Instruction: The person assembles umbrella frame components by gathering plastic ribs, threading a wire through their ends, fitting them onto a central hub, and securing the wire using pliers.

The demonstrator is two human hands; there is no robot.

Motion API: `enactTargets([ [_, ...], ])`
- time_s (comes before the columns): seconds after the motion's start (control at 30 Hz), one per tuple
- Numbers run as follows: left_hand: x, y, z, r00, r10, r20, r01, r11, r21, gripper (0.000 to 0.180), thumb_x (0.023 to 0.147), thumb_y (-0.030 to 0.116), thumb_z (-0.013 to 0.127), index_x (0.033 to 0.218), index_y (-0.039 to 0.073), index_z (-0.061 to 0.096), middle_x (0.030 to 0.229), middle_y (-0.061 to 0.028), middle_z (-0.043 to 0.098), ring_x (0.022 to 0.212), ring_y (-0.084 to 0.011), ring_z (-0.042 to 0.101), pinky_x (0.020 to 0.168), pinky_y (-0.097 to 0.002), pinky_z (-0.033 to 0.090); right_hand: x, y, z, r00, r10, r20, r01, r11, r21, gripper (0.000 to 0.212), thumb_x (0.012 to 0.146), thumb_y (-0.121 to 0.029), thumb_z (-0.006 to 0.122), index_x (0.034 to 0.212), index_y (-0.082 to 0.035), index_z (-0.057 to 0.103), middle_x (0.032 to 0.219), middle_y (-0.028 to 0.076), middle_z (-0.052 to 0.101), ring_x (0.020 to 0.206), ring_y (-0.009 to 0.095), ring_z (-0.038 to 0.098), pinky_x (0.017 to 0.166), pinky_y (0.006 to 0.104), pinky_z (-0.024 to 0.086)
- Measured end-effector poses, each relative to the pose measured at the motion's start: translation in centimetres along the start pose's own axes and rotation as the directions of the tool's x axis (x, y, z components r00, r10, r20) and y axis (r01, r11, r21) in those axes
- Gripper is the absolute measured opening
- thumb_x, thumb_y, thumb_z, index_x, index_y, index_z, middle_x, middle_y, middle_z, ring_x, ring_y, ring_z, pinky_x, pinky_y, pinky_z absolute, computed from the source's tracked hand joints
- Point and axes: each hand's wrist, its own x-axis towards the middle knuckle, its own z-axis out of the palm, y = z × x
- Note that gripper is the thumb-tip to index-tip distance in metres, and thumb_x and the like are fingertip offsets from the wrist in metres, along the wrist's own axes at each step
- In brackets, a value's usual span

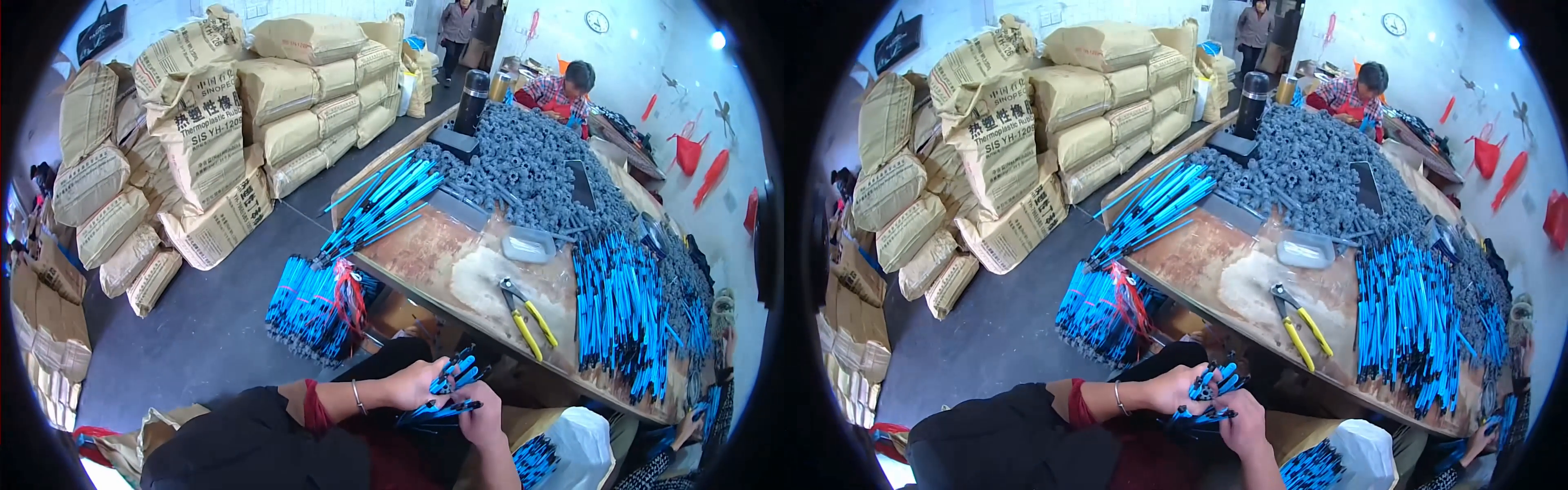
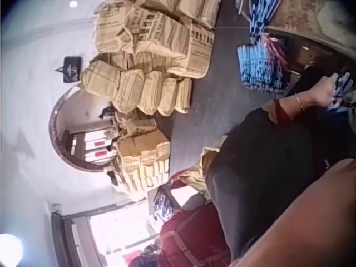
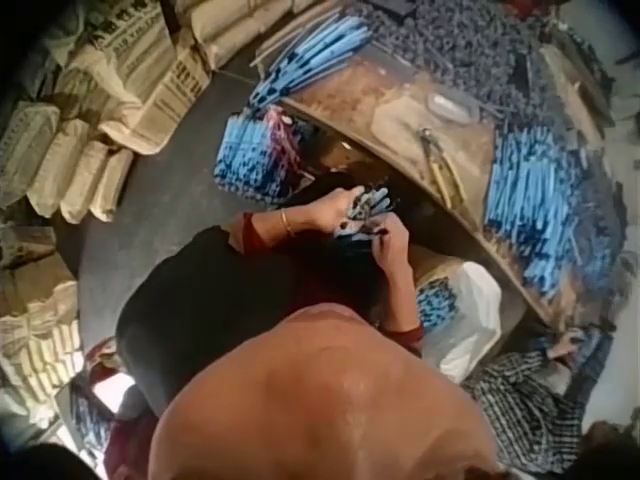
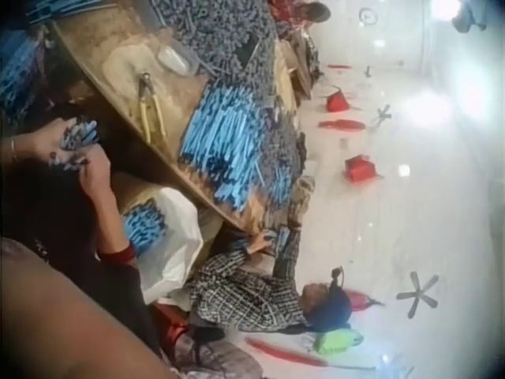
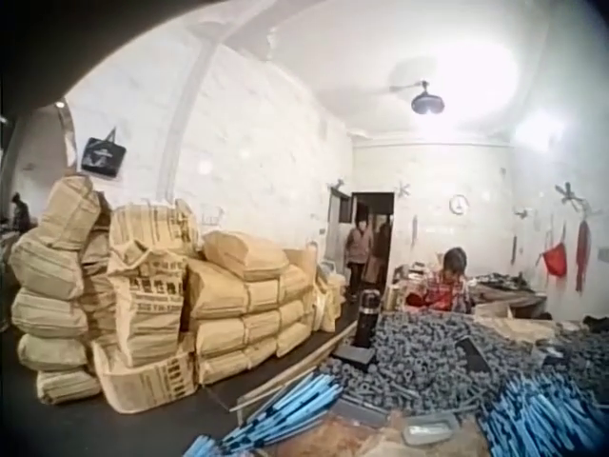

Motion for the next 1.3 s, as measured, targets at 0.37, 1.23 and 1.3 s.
enactTargets([
  [0.37,0.4,0.3,-1.0,0.988,0.022,0.15,-0.024,1.0,0.012,0.046,0.076,0.021,0.066,0.112,0.005,0.044,0.088,-0.0122,0.063,0.074,-0.0238,0.065,0.068,-0.0318,0.05,-0.4,0.8,-0.3,0.958,-0.283,0.052,0.288,0.928,-0.237,0.014,0.077,-0.006,0.062,0.091,-0.006,0.062,0.072,0.006,0.057,0.059,0.019,0.055,0.053,0.0298,0.045],
  [1.23,0.6,-0.2,-2.9,0.994,0.069,0.083,-0.025,0.896,-0.444,0.035,0.072,0.009,0.073,0.097,0.006,0.049,0.083,-0.0035,0.058,0.079,-0.0135,0.056,0.078,-0.0278,0.045,9.1,5.2,-7.7,0.979,-0.06,-0.194,-0.118,0.606,-0.786,0.042,0.076,-0.019,0.067,0.113,-0.005,0.054,0.102,0.018,0.055,0.093,0.03,0.053,0.08,0.038,0.042],
  [1.3,-0.3,-0.1,-3.0,0.995,0.081,0.055,-0.055,0.928,-0.369,0.033,0.071,0.01,0.073,0.095,0.006,0.05,0.083,-0.0036,0.058,0.08,-0.0134,0.056,0.077,-0.028,0.045,9.2,5.5,-7.1,0.974,0.216,-0.067,-0.201,0.687,-0.698,0.042,0.081,-0.022,0.063,0.117,-0.003,0.051,0.111,0.021,0.051,0.101,0.035,0.048,0.089,0.0405,0.038],
])
